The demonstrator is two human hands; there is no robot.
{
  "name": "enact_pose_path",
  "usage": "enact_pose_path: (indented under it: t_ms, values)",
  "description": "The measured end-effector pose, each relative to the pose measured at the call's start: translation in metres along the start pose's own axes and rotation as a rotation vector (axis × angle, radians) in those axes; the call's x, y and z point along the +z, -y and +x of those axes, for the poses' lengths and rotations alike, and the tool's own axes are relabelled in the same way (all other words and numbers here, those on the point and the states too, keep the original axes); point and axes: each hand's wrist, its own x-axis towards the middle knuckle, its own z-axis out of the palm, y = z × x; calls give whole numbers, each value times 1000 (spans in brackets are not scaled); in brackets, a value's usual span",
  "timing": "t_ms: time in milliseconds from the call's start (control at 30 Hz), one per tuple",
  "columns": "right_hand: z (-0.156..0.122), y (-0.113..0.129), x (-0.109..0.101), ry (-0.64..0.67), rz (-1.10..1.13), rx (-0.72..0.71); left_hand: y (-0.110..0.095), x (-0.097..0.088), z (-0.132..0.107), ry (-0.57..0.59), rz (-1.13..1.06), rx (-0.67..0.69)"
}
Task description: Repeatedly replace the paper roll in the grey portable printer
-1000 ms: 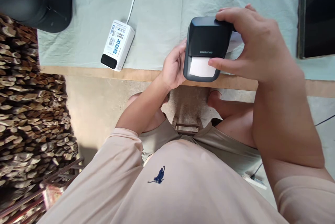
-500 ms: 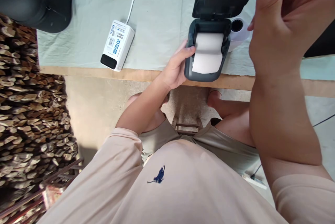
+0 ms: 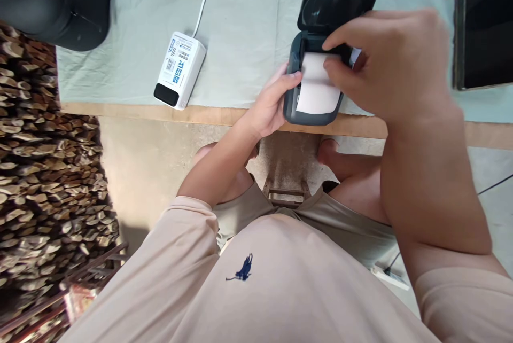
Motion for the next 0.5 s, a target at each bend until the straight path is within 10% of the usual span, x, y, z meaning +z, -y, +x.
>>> enact_pose_path:
  t_ms: [167,367,500]
  values:
    - [-1,11,-1,171,-192,60,-2,5,-4,-151,107,-69]
    - [1,23,-11,226,-191,126,-2,3,-4,-43,102,-49]
    - [-7,15,-26,15,354,202,-2,1,0,-53,39,-33]
